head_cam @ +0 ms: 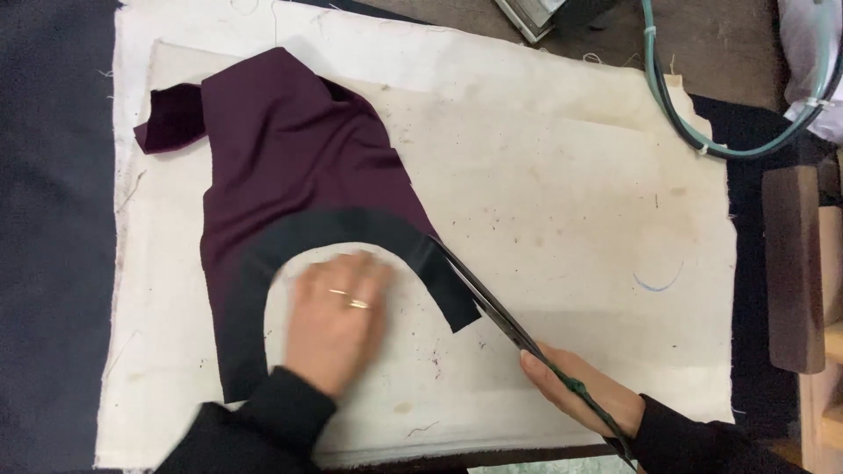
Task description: The person uses a pair of scissors to cut a piece of dark purple fabric that is layered over a black fabric piece on a white work surface. They carefully follow the curved edge of the black fabric to trim the purple material, occasionally adjusting the fabric's position to continue the cut.
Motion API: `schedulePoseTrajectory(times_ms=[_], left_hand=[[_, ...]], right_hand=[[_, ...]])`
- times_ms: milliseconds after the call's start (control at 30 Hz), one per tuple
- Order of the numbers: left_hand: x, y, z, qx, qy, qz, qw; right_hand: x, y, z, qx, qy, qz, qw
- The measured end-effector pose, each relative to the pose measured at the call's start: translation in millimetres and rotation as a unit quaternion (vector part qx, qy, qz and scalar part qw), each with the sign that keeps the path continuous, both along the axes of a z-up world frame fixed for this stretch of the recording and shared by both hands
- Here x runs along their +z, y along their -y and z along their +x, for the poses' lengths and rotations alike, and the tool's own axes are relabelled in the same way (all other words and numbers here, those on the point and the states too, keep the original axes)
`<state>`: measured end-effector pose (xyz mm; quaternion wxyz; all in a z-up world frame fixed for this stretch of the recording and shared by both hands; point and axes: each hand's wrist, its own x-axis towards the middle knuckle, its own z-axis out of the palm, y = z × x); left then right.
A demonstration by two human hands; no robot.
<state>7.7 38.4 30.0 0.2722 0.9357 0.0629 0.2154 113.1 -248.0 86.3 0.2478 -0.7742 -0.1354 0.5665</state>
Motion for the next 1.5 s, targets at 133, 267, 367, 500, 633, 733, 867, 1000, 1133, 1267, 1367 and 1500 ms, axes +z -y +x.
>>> schedulePoseTrajectory(times_ms=[133, 267, 367, 500, 633, 733, 867, 1000, 1133, 1267, 1367, 1500], left_hand=[[-30.6, 32.3, -2.2, -0.063, -0.047, 0.128, 0.989], [-28.5, 32.7, -3.5, -0.084, -0.052, 0.136, 0.986], [-27.4, 32.9, -1.9, -0.078, -0.038, 0.140, 0.986], [-28.5, 33.2, -1.2, -0.078, -0.042, 0.135, 0.987], [-27.4, 32.5, -2.6, -0.076, -0.029, 0.134, 0.988], [-26.8, 32.3, -1.8, -0.078, -0.028, 0.131, 0.988], [-27.2, 33.0, -2.7, -0.079, -0.031, 0.134, 0.987], [-27.5, 32.7, -2.4, -0.078, -0.032, 0.135, 0.987], [-28.2, 33.2, -2.4, -0.075, -0.029, 0.127, 0.989], [-28.4, 33.8, -2.4, -0.083, -0.034, 0.124, 0.988], [-29.3, 33.3, -2.3, -0.085, -0.040, 0.126, 0.987], [-29.3, 34.0, -2.8, -0.081, -0.042, 0.127, 0.988]], right_hand=[[-5.5, 4.8, 1.1, -0.003, 0.006, -0.002, 1.000], [0.9, 3.3, 7.3, -0.001, -0.008, 0.042, 0.999], [15.7, -14.6, 14.5, -0.050, -0.125, 0.151, 0.979], [-11.1, 0.3, 28.0, 0.092, 0.028, -0.021, 0.995], [-18.7, -7.2, 35.1, 0.115, 0.057, -0.041, 0.991], [-17.6, -11.1, 38.3, 0.119, 0.056, -0.025, 0.991], [-14.4, -12.4, 35.9, 0.062, 0.015, 0.019, 0.998], [-1.8, -21.2, 46.9, 0.051, -0.038, -0.006, 0.998], [-0.8, -28.4, 62.8, 0.141, 0.005, -0.019, 0.990], [-16.2, -29.7, 74.4, 0.170, 0.035, -0.049, 0.984], [-24.7, -28.5, 80.8, 0.200, 0.052, -0.064, 0.976], [-29.2, -27.2, 85.6, 0.189, 0.071, -0.095, 0.975]])
